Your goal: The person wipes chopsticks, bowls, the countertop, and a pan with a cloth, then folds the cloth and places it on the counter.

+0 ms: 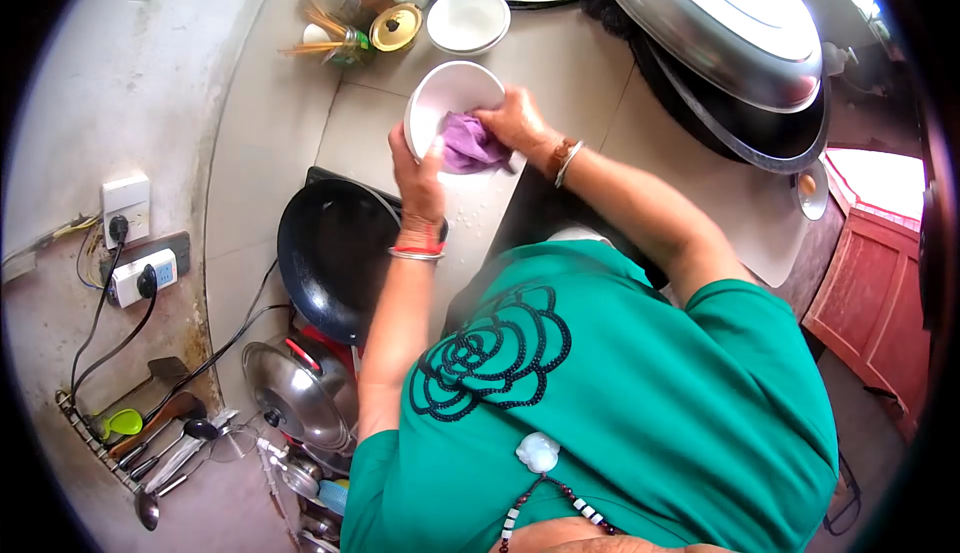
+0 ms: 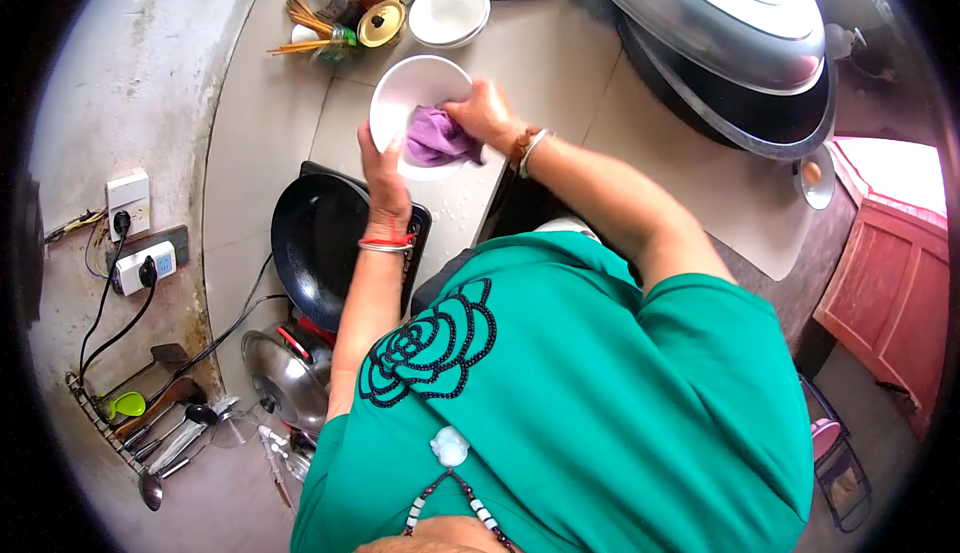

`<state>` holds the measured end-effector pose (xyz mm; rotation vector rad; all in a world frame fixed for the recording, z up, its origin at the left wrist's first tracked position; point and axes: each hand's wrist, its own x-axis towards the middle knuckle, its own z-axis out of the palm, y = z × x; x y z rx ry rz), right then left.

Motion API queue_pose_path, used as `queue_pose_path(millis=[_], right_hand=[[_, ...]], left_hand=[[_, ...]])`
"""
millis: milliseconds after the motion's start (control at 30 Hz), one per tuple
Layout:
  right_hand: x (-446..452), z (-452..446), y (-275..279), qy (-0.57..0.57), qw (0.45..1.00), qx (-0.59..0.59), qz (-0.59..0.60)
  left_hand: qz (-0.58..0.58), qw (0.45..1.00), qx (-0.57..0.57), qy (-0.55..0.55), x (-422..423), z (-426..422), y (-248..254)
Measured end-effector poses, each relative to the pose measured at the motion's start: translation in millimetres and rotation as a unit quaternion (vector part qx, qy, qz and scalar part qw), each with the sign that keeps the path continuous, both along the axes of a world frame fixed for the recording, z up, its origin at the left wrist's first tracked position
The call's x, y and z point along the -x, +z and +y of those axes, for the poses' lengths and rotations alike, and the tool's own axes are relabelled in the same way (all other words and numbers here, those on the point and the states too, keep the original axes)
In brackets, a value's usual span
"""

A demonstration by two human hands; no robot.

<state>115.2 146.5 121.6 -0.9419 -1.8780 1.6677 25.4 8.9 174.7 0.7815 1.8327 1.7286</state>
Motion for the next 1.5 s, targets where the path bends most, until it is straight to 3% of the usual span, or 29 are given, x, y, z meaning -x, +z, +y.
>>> queue_pose_path(millis=[33,100,133,167,233,300,400,433,500,533,567,633,667,733,767,833,867,900,967,1033,1067,1100,1167,1233,1300,1367,1400,1500], right_hand=[[-3.6,9.8,14.4,0.042,0.989,-0.143,0.02],[-4.9,23.6,40.9,0.151,0.953,-0.262,-0.013],[-0.5,25.6,46.8,0.222,0.913,-0.341,-0.022],[4.2,23.7,47.6,0.223,0.914,-0.339,-0.021],[12.3,21.6,49.5,0.343,0.832,-0.433,0.052],[11.1,20.1,43.2,0.307,0.839,-0.448,0.026],[-4.1,16.6,24.7,0.092,0.975,-0.203,-0.026],[-8.3,9.1,17.4,0.097,0.974,-0.202,-0.027],[-12.5,-10.7,-9.7,-0.001,0.999,-0.027,-0.019],[-13.0,-19.5,-18.1,0.005,0.996,0.048,-0.078],[-11.4,-34.8,-44.6,-0.019,0.981,0.19,0.013],[-17.0,-54.5,-22.0,-0.029,0.897,0.43,0.098],[-20.6,-52.3,-19.5,-0.029,0.897,0.431,0.1],[-33.6,-45.4,-19.0,0.111,0.863,0.494,-0.001],[-34.0,-38.0,-41.1,0.17,0.843,0.505,-0.081],[-52.5,-11.5,-14.1,0.3,0.841,0.43,-0.131],[-58.5,-2.9,-12.1,0.286,0.862,0.397,-0.134],[-63.7,4.8,-11.3,0.272,0.88,0.364,-0.137],[-67.0,19.9,12.7,0.242,0.943,0.181,-0.14],[-60.0,19.7,42.9,0.147,0.984,-0.009,-0.099],[-59.1,11.8,58.7,0.162,0.986,-0.01,-0.04],[-57.6,4.4,90.5,0.249,0.963,0.065,-0.081],[-49.2,-9.3,65.6,0.376,0.913,-0.133,0.085],[-45.9,-24.5,59.0,0.44,0.882,-0.154,0.067],[-37.9,-25.1,42.9,0.399,0.883,-0.225,0.099],[-37.1,-21.0,51.2,0.336,0.81,-0.481,-0.007],[-34.5,-22.8,46.7,0.275,0.812,-0.515,0.018],[-28.8,-29.7,39.7,0.2,0.84,-0.502,-0.057]], left_hand=[[-0.035,0.998,0.032,-0.052,9.0,-3.6,15.7],[-0.167,0.969,0.088,-0.157,23.6,-3.0,21.2],[-0.183,0.953,0.166,-0.177,23.3,0.0,30.4],[-0.183,0.953,0.167,-0.176,23.8,1.5,21.4],[0.027,0.967,0.176,-0.181,19.7,8.6,7.0],[0.035,0.979,0.138,-0.149,11.2,3.9,2.2],[0.014,0.995,0.088,-0.046,3.7,-1.0,0.1],[0.011,0.995,0.089,-0.043,0.2,-2.5,0.5],[0.111,0.99,0.088,-0.023,-4.7,-1.3,3.2],[0.156,0.984,0.084,-0.012,-6.2,-1.0,-0.4],[0.157,0.984,0.085,-0.013,-6.0,-1.4,-4.2],[0.213,0.974,0.079,0.011,-5.8,-1.9,-12.1],[0.214,0.973,0.079,0.01,-4.9,-2.8,-14.8],[0.065,0.995,0.059,0.036,-0.4,-5.1,-16.8],[0.066,0.995,0.06,0.037,1.6,-6.3,-17.7],[0.028,0.998,0.038,0.047,9.0,-10.0,-20.1],[-0.043,0.997,0.025,0.055,21.3,-16.3,-34.6],[-0.042,0.997,0.025,0.059,20.9,-17.7,-29.3],[-0.172,0.983,0.02,0.059,16.5,-17.5,-13.5],[-0.202,0.978,0.019,0.051,12.7,-17.5,-14.0],[-0.257,0.966,0.014,0.035,9.7,-16.4,-15.5],[-0.31,0.95,0.01,0.018,5.9,-14.6,-16.3],[-0.361,0.932,-0.014,-0.017,-4.8,-8.1,-8.6],[-0.438,0.896,-0.009,-0.077,-0.9,-8.3,-11.1],[-0.438,0.896,-0.017,-0.072,-15.0,-5.7,-8.5],[-0.375,0.926,0.007,-0.052,-22.3,-5.6,-8.9],[-0.375,0.925,0.008,-0.052,-22.1,-4.8,-7.4],[-0.114,0.992,0.061,0.006,-20.4,-2.4,-3.0]])
